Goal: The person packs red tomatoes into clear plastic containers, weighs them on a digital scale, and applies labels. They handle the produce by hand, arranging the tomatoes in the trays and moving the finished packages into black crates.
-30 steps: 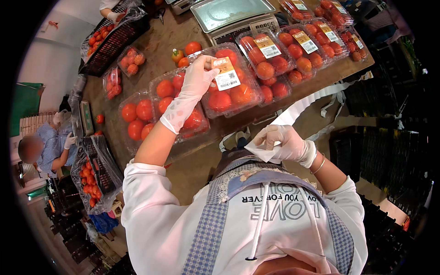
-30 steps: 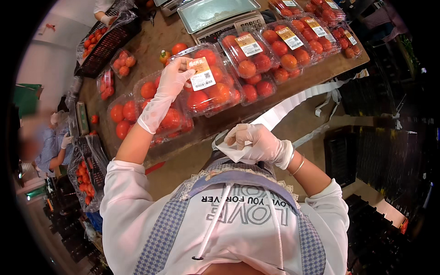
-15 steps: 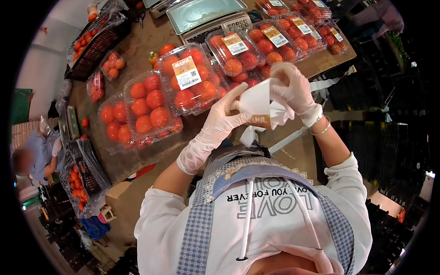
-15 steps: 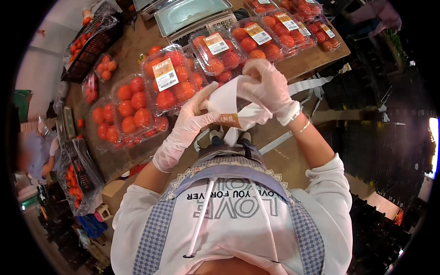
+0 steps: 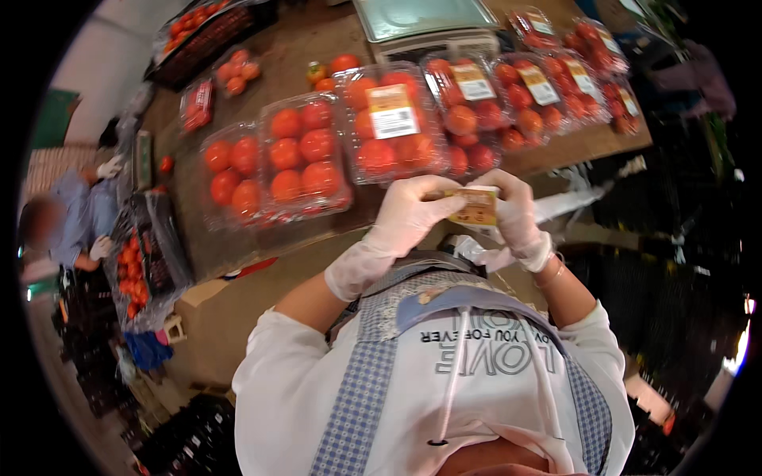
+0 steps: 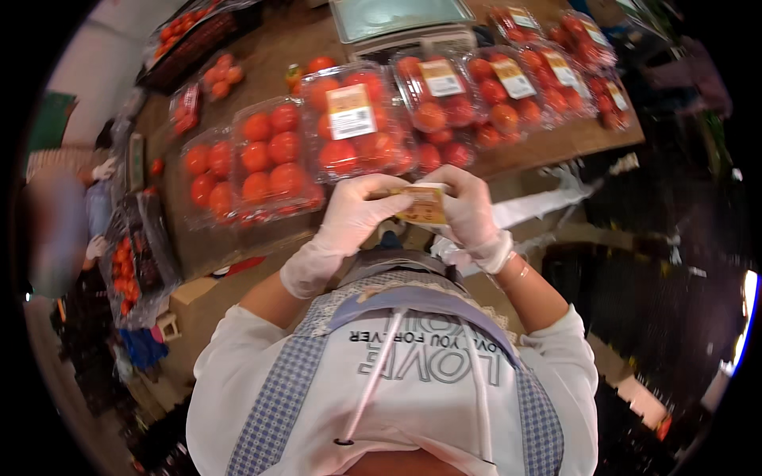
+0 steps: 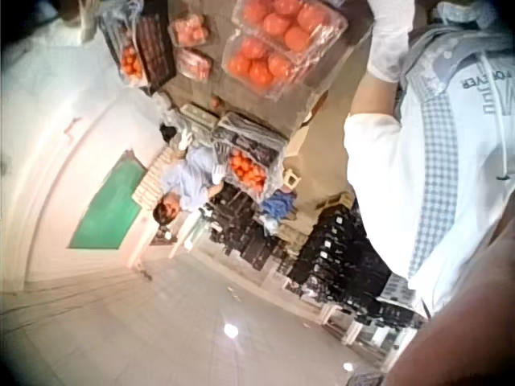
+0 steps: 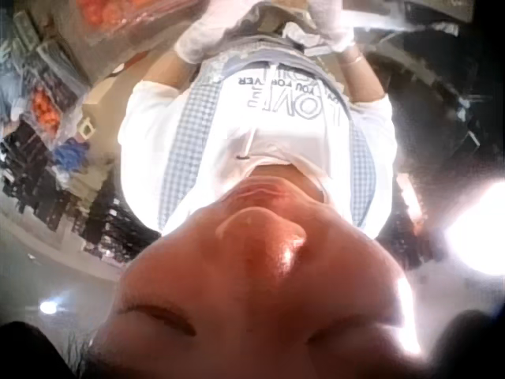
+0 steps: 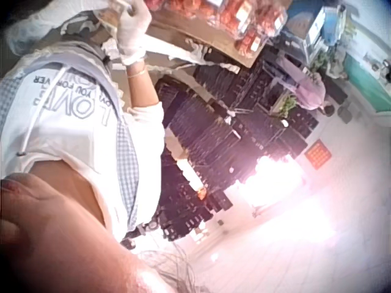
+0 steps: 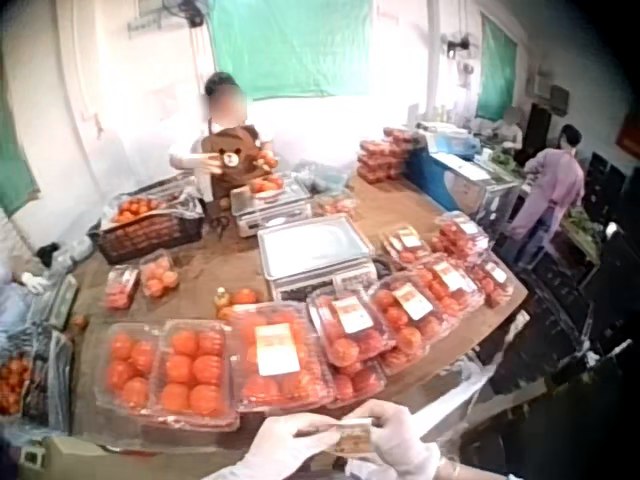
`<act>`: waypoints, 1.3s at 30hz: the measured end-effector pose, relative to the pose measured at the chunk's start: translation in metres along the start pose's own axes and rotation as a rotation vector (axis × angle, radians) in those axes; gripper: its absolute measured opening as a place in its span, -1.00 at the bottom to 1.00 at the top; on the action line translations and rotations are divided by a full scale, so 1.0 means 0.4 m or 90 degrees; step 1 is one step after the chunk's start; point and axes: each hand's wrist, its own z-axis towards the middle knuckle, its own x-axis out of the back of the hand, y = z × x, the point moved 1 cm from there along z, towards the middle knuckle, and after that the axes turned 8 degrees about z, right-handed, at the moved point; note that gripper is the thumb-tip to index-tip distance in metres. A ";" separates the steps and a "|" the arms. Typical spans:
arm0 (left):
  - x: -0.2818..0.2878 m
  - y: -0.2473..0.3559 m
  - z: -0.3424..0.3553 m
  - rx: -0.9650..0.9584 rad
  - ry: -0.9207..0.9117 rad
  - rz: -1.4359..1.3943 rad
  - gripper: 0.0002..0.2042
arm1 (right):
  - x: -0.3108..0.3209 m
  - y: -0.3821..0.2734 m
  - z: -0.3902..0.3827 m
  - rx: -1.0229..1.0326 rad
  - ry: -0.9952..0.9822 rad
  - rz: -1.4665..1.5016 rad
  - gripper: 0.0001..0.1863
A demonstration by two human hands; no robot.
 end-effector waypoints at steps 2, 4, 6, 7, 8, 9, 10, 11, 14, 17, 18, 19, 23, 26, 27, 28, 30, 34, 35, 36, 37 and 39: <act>0.018 0.004 -0.011 -0.078 0.065 0.078 -0.80 | 0.001 0.006 0.015 -0.022 -0.007 -0.153 -0.86; 0.061 0.013 -0.020 -0.434 0.205 0.342 -0.85 | -0.035 0.023 0.016 -0.070 0.011 -0.115 -0.86; 0.160 0.065 -0.037 -0.615 0.308 0.409 -0.90 | -0.047 0.049 0.026 -0.166 0.035 -0.034 -0.89; 0.238 0.116 -0.057 -0.615 0.331 0.402 -0.91 | -0.048 0.062 0.023 -0.158 0.036 -0.037 -0.91; 0.301 0.171 -0.080 -0.485 0.486 0.365 -0.89 | -0.043 0.078 0.020 -0.155 0.038 -0.043 -0.91; 0.397 0.203 -0.065 -0.376 0.448 0.197 -0.84 | -0.037 0.088 0.011 -0.166 -0.006 -0.061 -0.90; 0.492 0.226 -0.051 -0.311 0.348 0.151 -0.82 | -0.031 0.095 0.002 -0.176 -0.051 -0.076 -0.88; 0.586 0.210 -0.035 -0.232 0.241 0.081 -0.78 | -0.034 0.098 -0.001 -0.182 -0.101 -0.092 -0.86; 0.730 0.072 0.019 -0.084 0.095 0.233 -0.71 | -0.077 0.076 0.009 -0.181 -0.150 -0.173 -0.91; 0.681 0.032 0.066 0.037 0.043 0.202 -0.74 | -0.102 0.046 0.019 -0.088 -0.214 -0.224 -0.95; 0.670 0.025 0.073 0.051 0.047 0.232 -0.76 | -0.112 0.034 0.020 -0.107 -0.221 -0.206 -0.95; 0.663 0.016 0.078 0.064 0.051 0.261 -0.78 | -0.125 0.022 0.022 -0.126 -0.230 -0.188 -0.95; 0.622 0.032 0.062 -0.041 0.141 0.739 -0.53 | -0.135 -0.007 0.025 -0.110 -0.262 -0.120 -0.93; 0.545 0.111 0.039 -0.107 0.278 0.947 -0.12 | -0.138 -0.063 0.038 -0.112 -0.228 -0.091 -0.83; 0.506 0.107 0.034 -0.243 0.246 0.805 -0.12 | -0.130 -0.076 0.050 -0.074 -0.220 -0.118 -0.83; 0.460 0.099 0.029 -0.368 0.208 0.654 -0.12 | -0.121 -0.089 0.063 -0.038 -0.211 -0.146 -0.84; 0.289 0.065 0.020 -0.261 -0.075 0.158 -0.15 | -0.130 -0.142 0.076 -0.017 -0.149 -0.065 -0.87; 0.031 0.060 0.019 -0.105 -0.224 -0.215 -0.24 | -0.006 -0.158 0.118 0.146 0.103 -0.280 -0.97; 0.017 0.084 0.026 -0.051 -0.202 -0.305 -0.25 | 0.039 -0.164 0.120 0.158 0.157 -0.367 -0.83; 0.013 0.038 0.043 -0.064 -0.119 -0.287 -0.24 | 0.061 -0.188 0.105 0.142 0.217 -0.530 -0.61; 0.005 0.031 0.044 -0.077 -0.114 -0.226 -0.23 | 0.089 -0.172 0.092 0.333 0.192 -0.595 -0.47; -0.001 0.035 0.037 -0.086 -0.104 -0.137 -0.20 | 0.085 -0.146 0.058 0.530 0.094 -0.713 -0.16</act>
